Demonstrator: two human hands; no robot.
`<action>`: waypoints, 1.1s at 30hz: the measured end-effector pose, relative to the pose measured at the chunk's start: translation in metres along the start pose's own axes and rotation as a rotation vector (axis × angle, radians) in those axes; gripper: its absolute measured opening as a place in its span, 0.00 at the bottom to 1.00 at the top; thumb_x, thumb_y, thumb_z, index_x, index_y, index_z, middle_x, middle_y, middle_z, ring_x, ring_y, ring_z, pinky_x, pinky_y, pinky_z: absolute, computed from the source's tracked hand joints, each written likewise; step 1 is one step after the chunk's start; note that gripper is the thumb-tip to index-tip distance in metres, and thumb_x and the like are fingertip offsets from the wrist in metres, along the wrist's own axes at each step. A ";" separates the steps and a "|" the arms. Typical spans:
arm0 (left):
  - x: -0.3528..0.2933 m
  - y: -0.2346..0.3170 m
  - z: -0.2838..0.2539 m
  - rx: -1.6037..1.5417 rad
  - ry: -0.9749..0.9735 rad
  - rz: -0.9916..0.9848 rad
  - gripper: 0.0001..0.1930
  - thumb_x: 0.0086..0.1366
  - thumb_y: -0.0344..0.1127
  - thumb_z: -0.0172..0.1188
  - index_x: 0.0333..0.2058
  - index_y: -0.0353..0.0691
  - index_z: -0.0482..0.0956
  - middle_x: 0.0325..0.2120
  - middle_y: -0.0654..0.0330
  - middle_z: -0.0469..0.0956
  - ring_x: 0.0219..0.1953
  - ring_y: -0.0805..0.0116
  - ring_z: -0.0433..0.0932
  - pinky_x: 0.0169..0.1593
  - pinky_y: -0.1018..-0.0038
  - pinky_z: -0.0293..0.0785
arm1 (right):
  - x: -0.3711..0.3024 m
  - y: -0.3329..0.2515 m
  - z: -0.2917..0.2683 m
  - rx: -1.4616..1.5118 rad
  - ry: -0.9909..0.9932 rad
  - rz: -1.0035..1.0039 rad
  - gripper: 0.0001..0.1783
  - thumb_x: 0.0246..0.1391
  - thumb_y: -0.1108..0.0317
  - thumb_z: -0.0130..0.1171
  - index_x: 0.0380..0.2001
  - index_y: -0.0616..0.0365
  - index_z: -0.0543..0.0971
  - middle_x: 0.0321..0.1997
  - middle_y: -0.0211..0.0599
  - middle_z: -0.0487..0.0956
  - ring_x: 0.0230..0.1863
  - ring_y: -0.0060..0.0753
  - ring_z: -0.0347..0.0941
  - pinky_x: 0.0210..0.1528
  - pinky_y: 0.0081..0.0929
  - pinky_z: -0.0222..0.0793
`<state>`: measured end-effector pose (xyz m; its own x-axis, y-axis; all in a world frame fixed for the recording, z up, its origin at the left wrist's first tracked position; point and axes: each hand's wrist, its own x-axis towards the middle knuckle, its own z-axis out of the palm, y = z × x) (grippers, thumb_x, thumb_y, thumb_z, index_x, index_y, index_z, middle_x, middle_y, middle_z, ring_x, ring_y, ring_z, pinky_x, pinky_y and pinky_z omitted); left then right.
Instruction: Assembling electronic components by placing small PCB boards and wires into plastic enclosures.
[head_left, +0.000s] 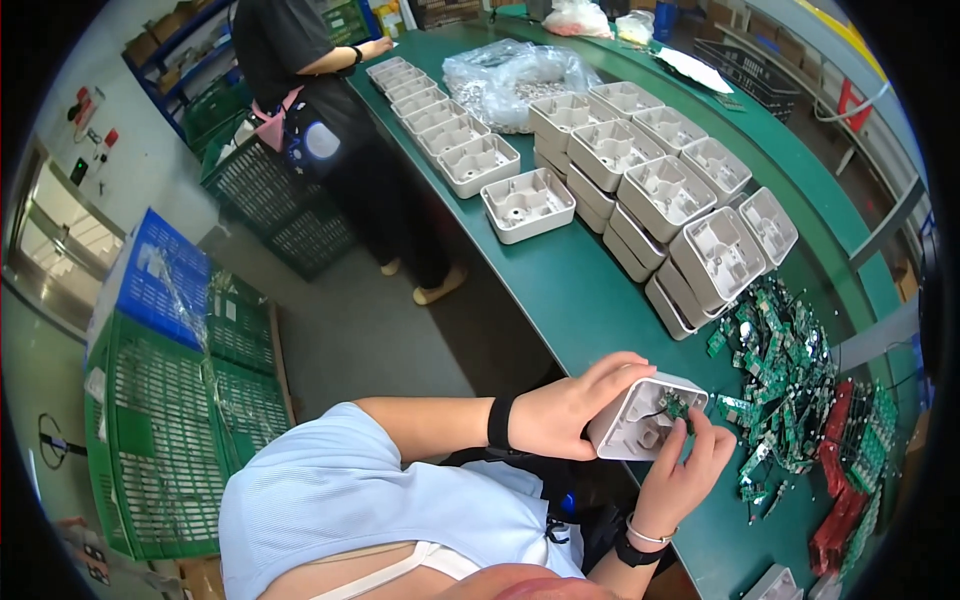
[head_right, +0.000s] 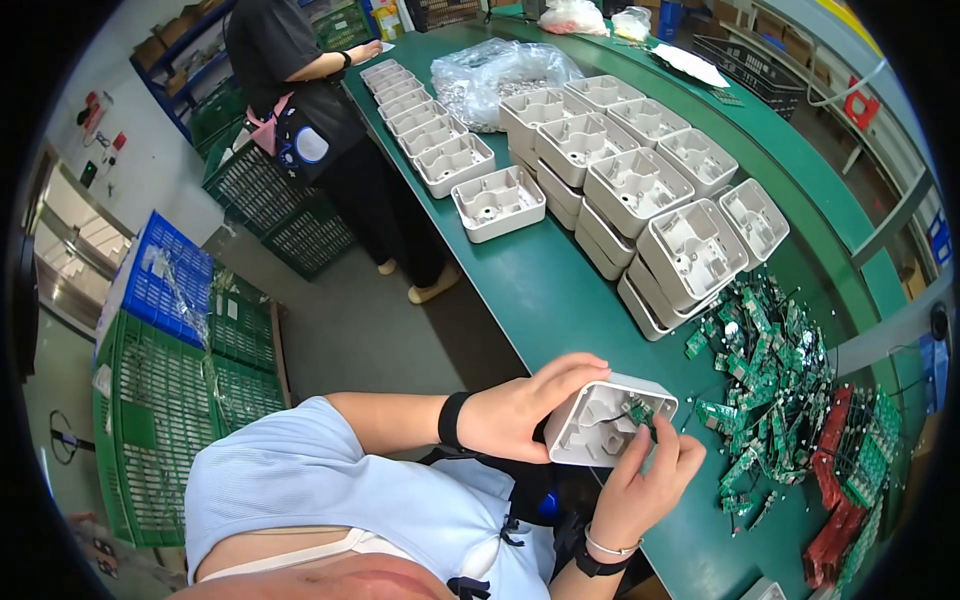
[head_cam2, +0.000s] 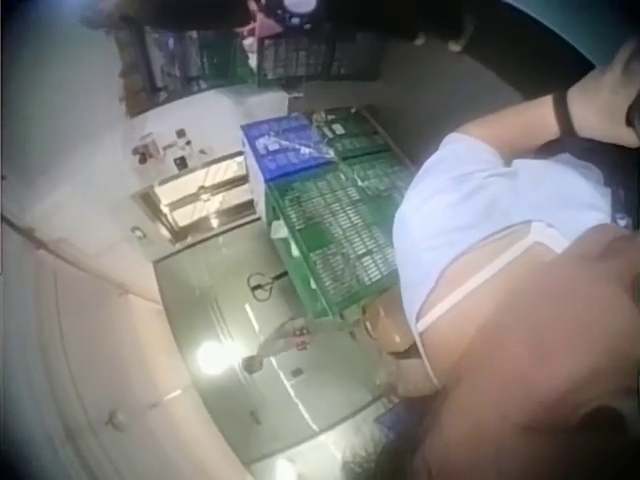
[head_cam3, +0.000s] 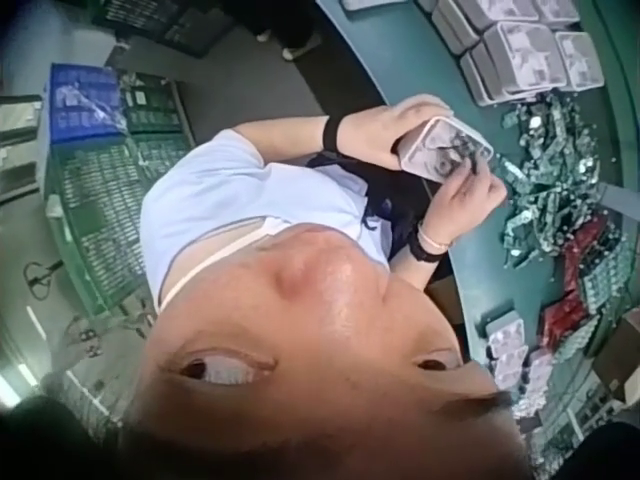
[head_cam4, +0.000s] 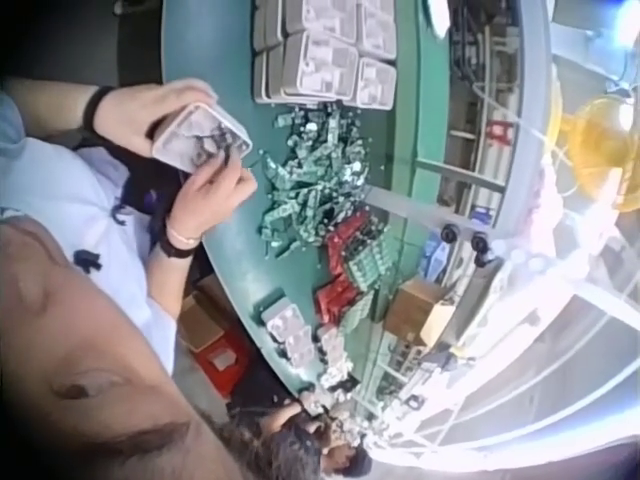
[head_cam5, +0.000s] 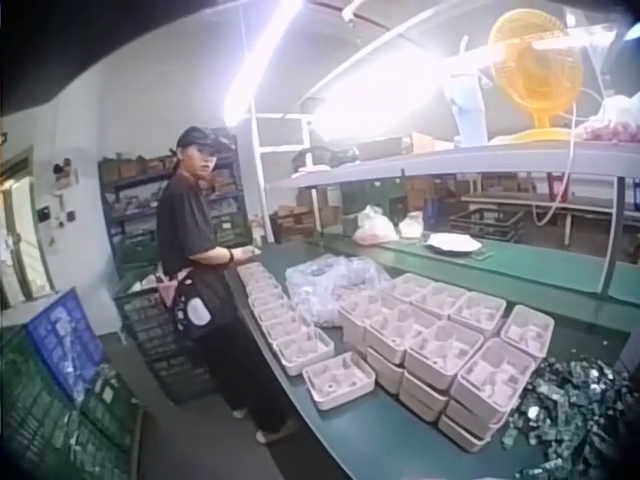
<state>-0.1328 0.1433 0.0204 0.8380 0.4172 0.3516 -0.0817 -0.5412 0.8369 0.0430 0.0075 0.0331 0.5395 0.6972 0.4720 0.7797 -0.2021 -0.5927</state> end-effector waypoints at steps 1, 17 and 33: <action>0.000 0.000 0.000 -0.002 -0.006 -0.006 0.60 0.47 0.25 0.75 0.77 0.40 0.49 0.73 0.43 0.54 0.72 0.40 0.64 0.68 0.59 0.72 | 0.002 0.001 0.001 -0.043 0.051 -0.030 0.14 0.67 0.73 0.65 0.54 0.62 0.81 0.42 0.40 0.74 0.43 0.38 0.75 0.43 0.34 0.71; 0.003 -0.017 -0.003 0.050 0.062 -0.033 0.61 0.45 0.31 0.79 0.76 0.36 0.52 0.70 0.41 0.61 0.74 0.38 0.61 0.76 0.56 0.61 | -0.004 -0.007 -0.027 0.879 -0.088 0.397 0.07 0.68 0.80 0.60 0.35 0.62 0.72 0.56 0.46 0.81 0.45 0.27 0.80 0.52 0.29 0.78; 0.000 -0.012 0.005 -0.080 0.074 -0.230 0.62 0.49 0.29 0.81 0.78 0.36 0.48 0.70 0.46 0.59 0.71 0.51 0.68 0.73 0.57 0.65 | -0.002 -0.001 -0.041 0.819 -0.224 0.292 0.09 0.58 0.81 0.68 0.43 0.63 0.82 0.48 0.39 0.84 0.45 0.32 0.82 0.51 0.31 0.77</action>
<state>-0.1296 0.1464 0.0079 0.7977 0.5770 0.1753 0.0618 -0.3673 0.9280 0.0542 -0.0220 0.0589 0.5388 0.8304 0.1420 0.1036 0.1019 -0.9894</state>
